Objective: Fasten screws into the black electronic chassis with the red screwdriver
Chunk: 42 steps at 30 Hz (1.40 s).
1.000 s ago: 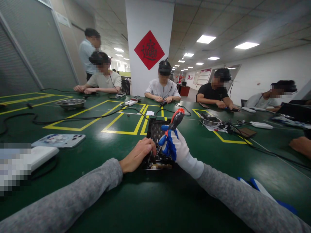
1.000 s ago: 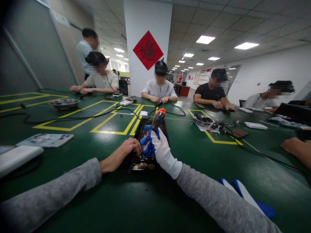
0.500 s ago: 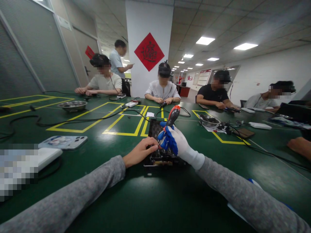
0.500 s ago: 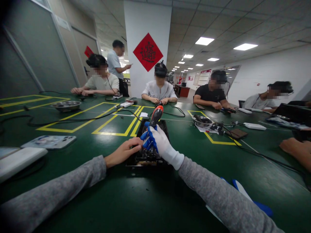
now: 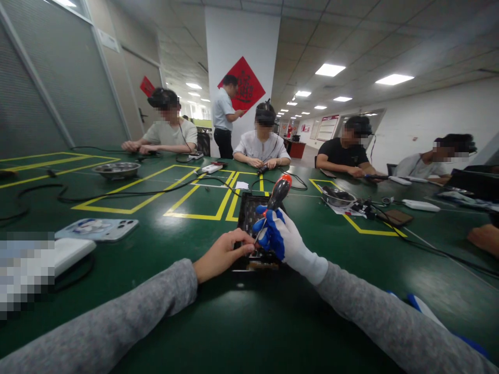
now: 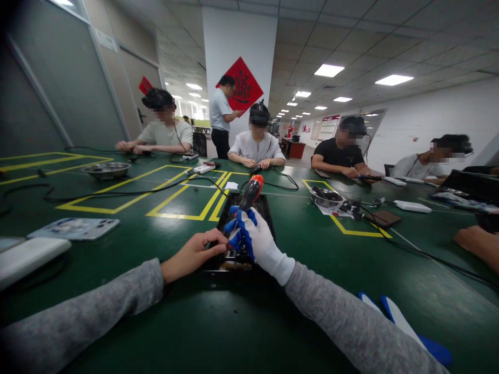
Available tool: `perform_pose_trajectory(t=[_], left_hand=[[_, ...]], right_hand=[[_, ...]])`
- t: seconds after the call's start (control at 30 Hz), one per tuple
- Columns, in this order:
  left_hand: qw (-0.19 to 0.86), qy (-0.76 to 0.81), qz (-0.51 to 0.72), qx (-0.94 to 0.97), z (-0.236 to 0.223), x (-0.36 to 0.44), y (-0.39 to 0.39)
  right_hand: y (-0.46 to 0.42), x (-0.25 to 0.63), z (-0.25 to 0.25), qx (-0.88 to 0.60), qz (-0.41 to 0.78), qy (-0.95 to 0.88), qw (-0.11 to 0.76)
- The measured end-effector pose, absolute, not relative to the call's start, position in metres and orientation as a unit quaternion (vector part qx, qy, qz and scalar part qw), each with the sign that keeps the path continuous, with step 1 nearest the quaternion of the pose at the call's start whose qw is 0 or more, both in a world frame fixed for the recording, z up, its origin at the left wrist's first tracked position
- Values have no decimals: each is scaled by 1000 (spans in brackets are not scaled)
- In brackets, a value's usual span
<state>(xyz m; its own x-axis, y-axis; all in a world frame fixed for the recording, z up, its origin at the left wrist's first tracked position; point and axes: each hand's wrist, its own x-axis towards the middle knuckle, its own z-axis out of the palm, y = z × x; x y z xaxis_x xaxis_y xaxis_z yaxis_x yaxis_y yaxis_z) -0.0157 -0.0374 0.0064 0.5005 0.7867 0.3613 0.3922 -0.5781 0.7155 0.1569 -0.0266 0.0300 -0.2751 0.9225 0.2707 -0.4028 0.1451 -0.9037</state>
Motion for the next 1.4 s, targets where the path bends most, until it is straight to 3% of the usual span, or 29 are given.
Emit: perform_pose_trajectory(t=[1.4], left_hand=[[309, 328, 313, 836, 10, -17, -38]], right_hand=[[-30, 155, 33, -237, 662, -515, 491]])
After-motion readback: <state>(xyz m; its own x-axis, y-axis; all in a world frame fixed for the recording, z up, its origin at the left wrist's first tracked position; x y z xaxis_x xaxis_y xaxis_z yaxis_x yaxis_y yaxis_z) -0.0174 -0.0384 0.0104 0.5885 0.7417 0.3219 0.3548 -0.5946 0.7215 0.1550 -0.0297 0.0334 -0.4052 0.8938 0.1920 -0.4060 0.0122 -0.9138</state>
